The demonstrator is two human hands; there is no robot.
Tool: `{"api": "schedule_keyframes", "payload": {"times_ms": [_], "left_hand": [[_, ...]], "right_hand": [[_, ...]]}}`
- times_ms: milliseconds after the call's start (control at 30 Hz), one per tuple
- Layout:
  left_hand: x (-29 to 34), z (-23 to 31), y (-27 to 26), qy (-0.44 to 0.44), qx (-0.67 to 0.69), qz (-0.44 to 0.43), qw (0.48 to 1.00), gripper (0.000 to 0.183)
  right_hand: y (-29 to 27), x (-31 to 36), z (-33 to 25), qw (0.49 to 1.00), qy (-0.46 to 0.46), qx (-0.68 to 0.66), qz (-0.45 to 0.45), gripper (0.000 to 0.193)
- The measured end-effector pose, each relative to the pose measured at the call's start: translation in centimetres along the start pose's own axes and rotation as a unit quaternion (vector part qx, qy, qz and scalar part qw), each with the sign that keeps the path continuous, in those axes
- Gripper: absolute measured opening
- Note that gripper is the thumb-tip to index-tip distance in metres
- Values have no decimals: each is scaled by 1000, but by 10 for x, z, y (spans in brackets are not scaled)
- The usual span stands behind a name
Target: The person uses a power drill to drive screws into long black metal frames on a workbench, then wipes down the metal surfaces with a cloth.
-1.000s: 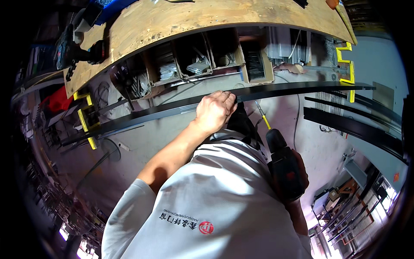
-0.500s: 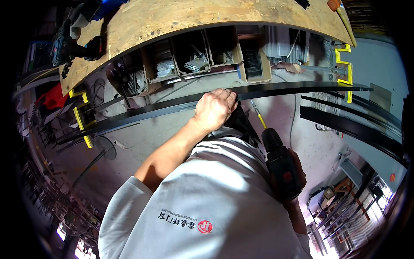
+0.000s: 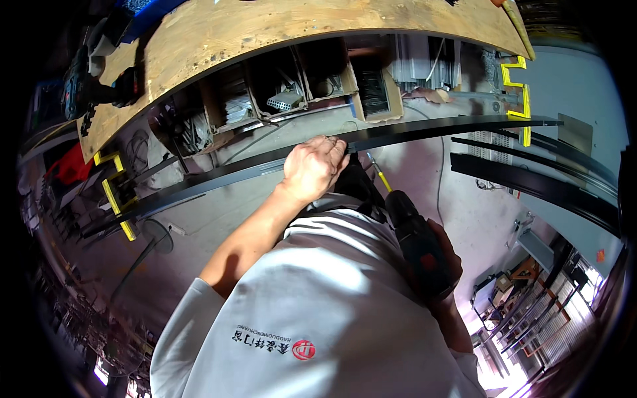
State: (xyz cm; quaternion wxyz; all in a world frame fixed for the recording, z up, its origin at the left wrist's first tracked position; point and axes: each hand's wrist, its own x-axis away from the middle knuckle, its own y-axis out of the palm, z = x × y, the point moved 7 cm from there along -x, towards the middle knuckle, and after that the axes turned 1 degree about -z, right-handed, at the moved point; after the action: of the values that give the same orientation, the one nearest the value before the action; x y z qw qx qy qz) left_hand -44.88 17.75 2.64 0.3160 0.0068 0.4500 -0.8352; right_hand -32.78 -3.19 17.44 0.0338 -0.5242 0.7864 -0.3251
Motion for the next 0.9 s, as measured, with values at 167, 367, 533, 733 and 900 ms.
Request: {"api": "schedule_keyframes", "payload": {"times_ms": [167,367,533,733,900], "left_hand": [[-7,3,-2,2,9,-4,1000,27],[-6,-1,-5,-8,33,-2,999,28],[-7,-1,-3,-14,31,-4,999,28],[-7,0,-5,0,27,16,1000,29],[-6,-1,-2,-6,32,1,999,32]], "right_hand": [[4,-10,-1,999,6,-50,-10,68],[12,-24,-7,998,14,-40,-40,75],[14,-34,-14,998,8,-38,-48,72],[14,-42,-22,997,22,-38,-60,73],[13,-49,-29,996,43,-22,-70,76]]}}
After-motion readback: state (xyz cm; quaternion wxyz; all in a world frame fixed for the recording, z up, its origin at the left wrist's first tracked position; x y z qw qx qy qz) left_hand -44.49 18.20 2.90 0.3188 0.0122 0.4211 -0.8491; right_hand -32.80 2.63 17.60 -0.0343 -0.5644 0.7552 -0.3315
